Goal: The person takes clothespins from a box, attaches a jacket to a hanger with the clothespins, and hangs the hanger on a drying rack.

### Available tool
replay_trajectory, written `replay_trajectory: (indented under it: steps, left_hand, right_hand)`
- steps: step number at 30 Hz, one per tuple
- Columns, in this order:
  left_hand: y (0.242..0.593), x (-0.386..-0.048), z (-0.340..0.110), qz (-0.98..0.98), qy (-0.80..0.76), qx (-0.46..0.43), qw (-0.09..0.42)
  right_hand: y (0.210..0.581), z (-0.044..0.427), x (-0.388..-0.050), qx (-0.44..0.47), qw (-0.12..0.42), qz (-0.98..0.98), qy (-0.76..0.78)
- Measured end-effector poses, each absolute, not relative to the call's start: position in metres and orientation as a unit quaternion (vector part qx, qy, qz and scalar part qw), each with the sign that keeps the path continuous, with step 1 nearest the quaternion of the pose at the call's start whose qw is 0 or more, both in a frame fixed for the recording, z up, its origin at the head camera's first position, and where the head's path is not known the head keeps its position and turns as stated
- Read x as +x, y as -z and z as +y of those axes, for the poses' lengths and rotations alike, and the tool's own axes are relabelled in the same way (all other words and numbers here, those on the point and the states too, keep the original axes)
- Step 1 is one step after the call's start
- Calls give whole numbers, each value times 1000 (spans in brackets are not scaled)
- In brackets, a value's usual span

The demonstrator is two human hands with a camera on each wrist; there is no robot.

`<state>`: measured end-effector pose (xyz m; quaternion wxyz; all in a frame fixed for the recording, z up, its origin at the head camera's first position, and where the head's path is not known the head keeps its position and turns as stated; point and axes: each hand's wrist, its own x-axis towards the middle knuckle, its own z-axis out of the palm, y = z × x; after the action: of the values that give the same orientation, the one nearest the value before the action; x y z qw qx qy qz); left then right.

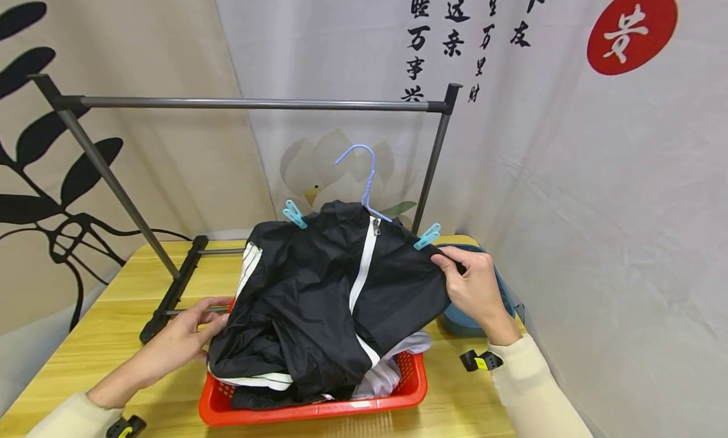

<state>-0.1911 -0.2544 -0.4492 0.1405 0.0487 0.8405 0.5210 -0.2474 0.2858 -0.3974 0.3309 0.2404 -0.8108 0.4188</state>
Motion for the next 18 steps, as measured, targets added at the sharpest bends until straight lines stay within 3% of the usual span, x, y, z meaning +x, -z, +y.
replay_trajectory:
  steps: [18]
  left_hand:
    - [446,-192,-257,826,-536,46,167]
  right_hand:
    - [397,292,-248,239,337,-806,-424]
